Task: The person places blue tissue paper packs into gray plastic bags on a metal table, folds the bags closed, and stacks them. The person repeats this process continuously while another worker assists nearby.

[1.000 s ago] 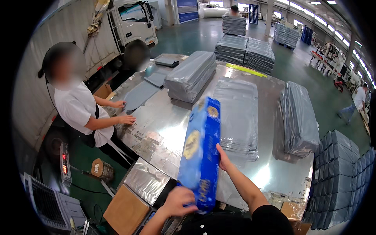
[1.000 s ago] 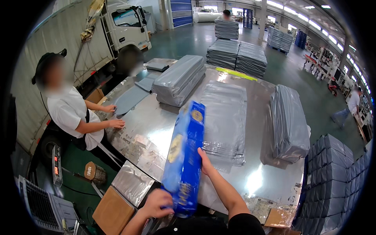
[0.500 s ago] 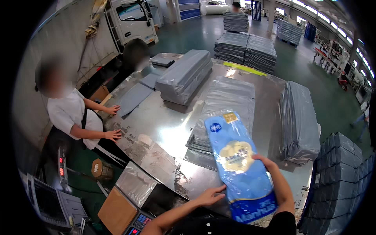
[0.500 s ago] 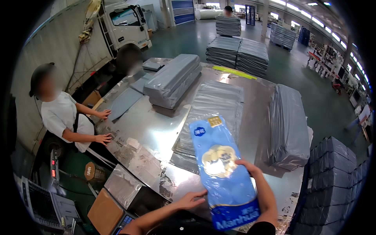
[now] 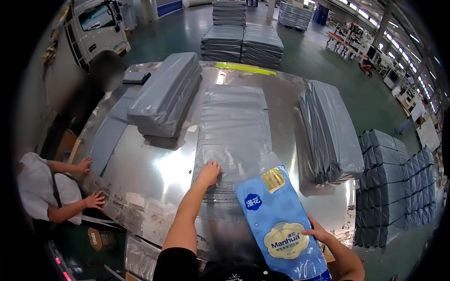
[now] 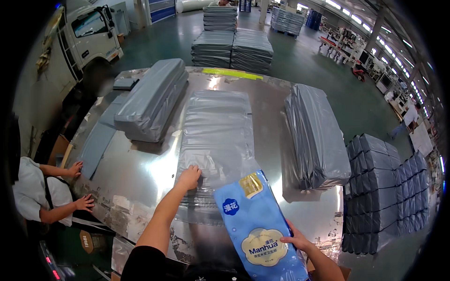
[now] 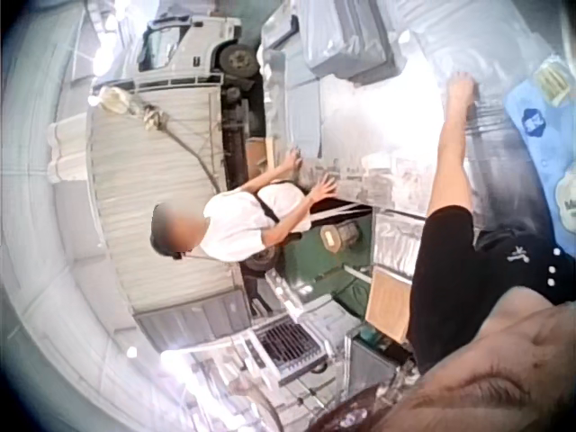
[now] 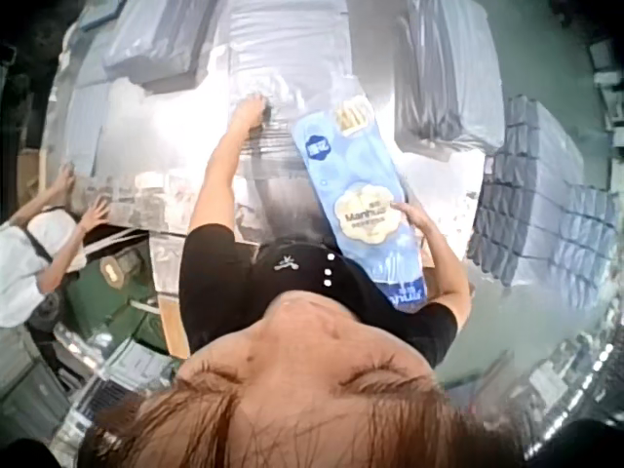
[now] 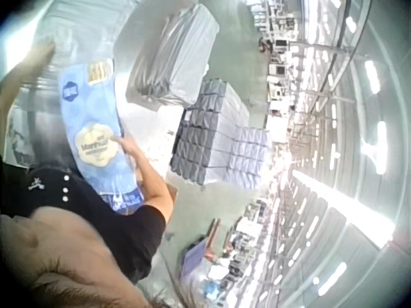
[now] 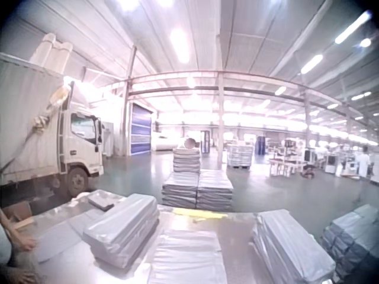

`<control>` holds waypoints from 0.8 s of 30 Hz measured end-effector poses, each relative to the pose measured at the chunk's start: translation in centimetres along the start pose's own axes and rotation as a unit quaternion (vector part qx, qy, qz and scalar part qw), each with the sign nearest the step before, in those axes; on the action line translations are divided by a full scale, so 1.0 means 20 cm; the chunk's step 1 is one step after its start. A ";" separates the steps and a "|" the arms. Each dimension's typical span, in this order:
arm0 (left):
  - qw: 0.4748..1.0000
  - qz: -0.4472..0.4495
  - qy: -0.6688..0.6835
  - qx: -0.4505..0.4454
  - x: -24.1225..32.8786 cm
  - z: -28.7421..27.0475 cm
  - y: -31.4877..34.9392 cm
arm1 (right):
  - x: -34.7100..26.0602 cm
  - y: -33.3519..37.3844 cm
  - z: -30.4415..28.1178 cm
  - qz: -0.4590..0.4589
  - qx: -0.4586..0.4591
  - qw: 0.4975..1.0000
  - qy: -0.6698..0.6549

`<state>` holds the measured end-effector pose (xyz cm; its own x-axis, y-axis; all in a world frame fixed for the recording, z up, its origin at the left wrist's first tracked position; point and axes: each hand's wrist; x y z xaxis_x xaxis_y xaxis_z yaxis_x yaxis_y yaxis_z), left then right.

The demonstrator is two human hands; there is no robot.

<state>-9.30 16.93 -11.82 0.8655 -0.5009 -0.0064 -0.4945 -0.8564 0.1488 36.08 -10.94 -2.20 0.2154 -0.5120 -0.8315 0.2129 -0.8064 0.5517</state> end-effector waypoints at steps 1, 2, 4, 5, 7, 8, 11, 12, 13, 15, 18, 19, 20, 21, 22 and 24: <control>0.999 0.014 -0.038 0.016 -0.05 0.09 -0.05 | -0.05 -0.03 0.03 -0.017 -0.009 1.000 0.006; 0.999 0.031 -0.017 0.014 -0.04 0.05 -0.06 | -0.08 -0.04 0.06 -0.014 -0.009 1.000 -0.001; 0.998 0.054 0.020 0.008 -0.06 -0.03 -0.06 | -0.15 -0.08 0.10 -0.012 -0.017 1.000 -0.014; 0.995 0.094 -0.006 0.023 -0.09 0.01 -0.06 | -0.16 -0.12 0.09 -0.011 -0.041 0.999 -0.033; 0.982 0.175 -0.055 0.051 -0.17 0.09 -0.03 | -0.17 -0.20 0.06 -0.008 -0.087 0.994 -0.072; 0.984 0.165 -0.042 0.048 -0.20 0.10 -0.03 | -0.18 -0.24 0.06 0.010 -0.118 0.988 -0.097; 0.991 0.121 -0.007 0.061 -0.27 0.15 -0.04 | -0.16 -0.33 0.05 0.067 -0.187 0.968 -0.151; 0.993 0.094 0.001 0.077 -0.30 0.17 -0.05 | -0.11 -0.38 0.06 0.094 -0.195 0.964 -0.153; 0.993 0.067 0.010 0.091 -0.31 0.18 -0.07 | -0.06 -0.44 0.09 0.121 -0.202 0.959 -0.155; 0.988 0.037 0.047 0.141 -0.31 0.07 -0.10 | -0.03 -0.53 0.17 0.161 -0.204 0.952 -0.162; 0.977 0.058 0.062 0.194 -0.32 -0.12 -0.04 | 0.06 -0.66 0.29 0.191 -0.215 0.941 -0.180; 0.978 0.064 0.052 0.189 -0.33 -0.16 -0.02 | 0.07 -0.72 0.29 0.201 -0.227 0.937 -0.173; 0.979 0.070 0.043 0.184 -0.35 -0.18 0.00 | 0.08 -0.76 0.29 0.211 -0.239 0.933 -0.166; 0.979 0.084 0.022 0.185 -0.37 -0.18 0.03 | 0.10 -0.77 0.27 0.214 -0.224 0.934 -0.176; 0.977 0.099 0.003 0.190 -0.40 -0.16 0.04 | 0.07 -0.78 0.24 0.216 -0.205 0.937 -0.181; 0.972 0.111 -0.042 0.202 -0.47 -0.12 0.04 | 0.05 -0.80 0.19 0.219 -0.172 0.941 -0.194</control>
<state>-17.57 21.19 -9.27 0.7333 -0.6722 -0.1022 -0.6735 -0.6973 -0.2454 29.19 0.36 -12.07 0.0038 -0.8958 -0.4444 0.4944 -0.3846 0.7795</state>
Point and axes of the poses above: each hand's wrist, its own y-axis away from the middle knuckle, its own z-axis out of the palm, x = y × z
